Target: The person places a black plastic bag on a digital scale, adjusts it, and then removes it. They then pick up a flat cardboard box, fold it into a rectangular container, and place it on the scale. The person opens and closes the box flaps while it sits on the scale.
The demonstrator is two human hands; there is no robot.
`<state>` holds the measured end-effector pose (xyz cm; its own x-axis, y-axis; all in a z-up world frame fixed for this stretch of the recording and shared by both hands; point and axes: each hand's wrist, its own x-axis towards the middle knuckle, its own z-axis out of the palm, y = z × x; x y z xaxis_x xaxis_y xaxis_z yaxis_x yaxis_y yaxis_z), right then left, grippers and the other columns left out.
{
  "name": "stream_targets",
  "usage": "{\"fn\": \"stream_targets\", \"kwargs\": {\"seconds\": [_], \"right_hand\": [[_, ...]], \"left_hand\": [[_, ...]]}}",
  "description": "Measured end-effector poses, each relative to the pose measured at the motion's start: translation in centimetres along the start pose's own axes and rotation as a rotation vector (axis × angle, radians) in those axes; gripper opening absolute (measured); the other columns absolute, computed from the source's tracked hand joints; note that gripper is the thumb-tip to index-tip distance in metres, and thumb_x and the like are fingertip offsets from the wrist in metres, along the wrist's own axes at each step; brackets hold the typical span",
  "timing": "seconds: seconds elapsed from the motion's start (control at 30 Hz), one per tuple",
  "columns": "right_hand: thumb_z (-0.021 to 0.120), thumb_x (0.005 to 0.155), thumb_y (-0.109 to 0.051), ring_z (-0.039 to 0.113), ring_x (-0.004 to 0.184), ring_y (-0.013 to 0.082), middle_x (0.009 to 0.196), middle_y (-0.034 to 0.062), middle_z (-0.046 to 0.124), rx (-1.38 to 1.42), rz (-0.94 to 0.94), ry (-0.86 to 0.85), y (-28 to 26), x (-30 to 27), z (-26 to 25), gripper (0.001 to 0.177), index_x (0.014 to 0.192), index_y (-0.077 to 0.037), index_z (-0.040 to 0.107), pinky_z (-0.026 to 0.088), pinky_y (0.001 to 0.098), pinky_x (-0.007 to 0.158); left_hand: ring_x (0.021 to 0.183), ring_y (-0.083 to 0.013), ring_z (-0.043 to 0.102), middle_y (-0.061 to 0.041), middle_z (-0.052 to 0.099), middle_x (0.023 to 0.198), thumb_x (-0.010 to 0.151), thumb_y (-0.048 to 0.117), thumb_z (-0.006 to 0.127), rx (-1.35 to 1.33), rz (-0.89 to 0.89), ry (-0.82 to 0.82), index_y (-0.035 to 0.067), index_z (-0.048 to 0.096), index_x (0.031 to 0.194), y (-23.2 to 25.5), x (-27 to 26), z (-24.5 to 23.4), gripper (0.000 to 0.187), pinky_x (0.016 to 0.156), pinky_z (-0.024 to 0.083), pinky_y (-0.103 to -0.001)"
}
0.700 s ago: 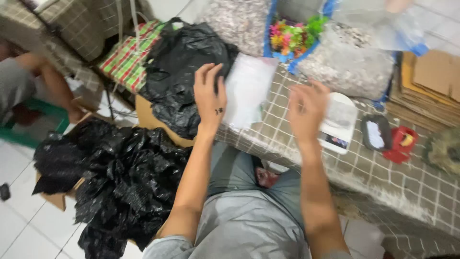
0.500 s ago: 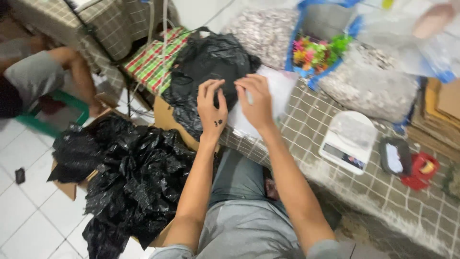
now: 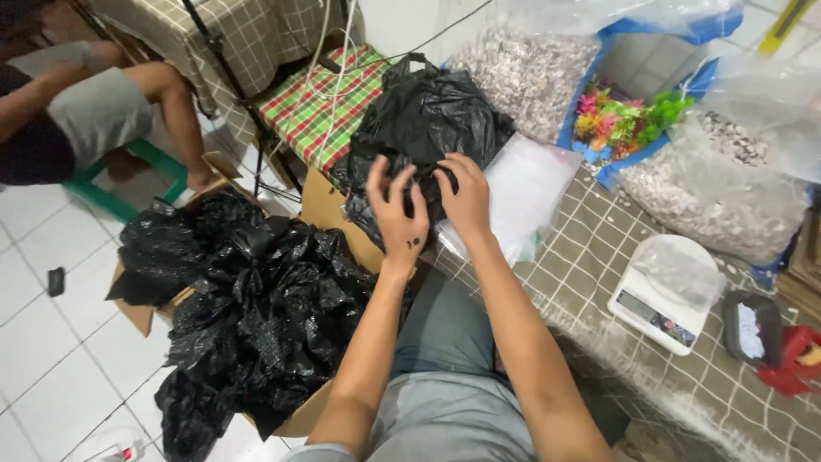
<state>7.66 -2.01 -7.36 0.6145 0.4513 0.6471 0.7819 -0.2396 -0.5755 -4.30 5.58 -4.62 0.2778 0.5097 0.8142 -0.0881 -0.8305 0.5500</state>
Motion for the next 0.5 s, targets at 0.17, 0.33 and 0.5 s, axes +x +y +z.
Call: {"fn": "stream_targets", "kwargs": {"seconds": [0.17,0.33,0.5], "right_hand": [[0.07,0.098,-0.009,0.07,0.109,0.0297,0.11,0.0088,0.072,0.033,0.04,0.256,-1.2,0.6,-1.1,0.007,0.1,-0.005,0.075,0.056,0.0396,0.094],[0.067,0.099,-0.006,0.07,0.107,0.029,0.109,0.0119,0.073,0.177,0.085,0.485,-1.4,1.5,-2.7,0.007,0.1,-0.004,0.074,0.054,0.0396,0.094],[0.06,0.105,-0.026,0.064,0.11,0.0104,0.117,0.0063,0.072,0.847,0.333,0.525,-4.3,1.9,-7.9,0.021,0.112,-0.009,0.07,0.052,0.0248,0.095]], "left_hand": [[0.133,-0.0422,0.05,-0.022,0.05,0.143,0.106,0.028,0.054,0.11,-0.138,-0.21,0.013,0.05,0.147,-0.8,0.6,-0.2,0.044,0.11,0.038,-0.055],[0.125,-0.0379,0.059,-0.021,0.062,0.132,0.106,0.031,0.054,0.086,-0.17,-0.32,0.014,0.039,0.158,-0.4,0.9,-0.8,0.056,0.106,0.039,-0.053],[0.132,-0.04,0.05,-0.015,0.048,0.137,0.098,0.016,0.066,-0.084,-0.048,0.032,0.01,0.054,0.145,-0.4,1.3,-0.6,0.049,0.111,0.041,-0.05]]}}
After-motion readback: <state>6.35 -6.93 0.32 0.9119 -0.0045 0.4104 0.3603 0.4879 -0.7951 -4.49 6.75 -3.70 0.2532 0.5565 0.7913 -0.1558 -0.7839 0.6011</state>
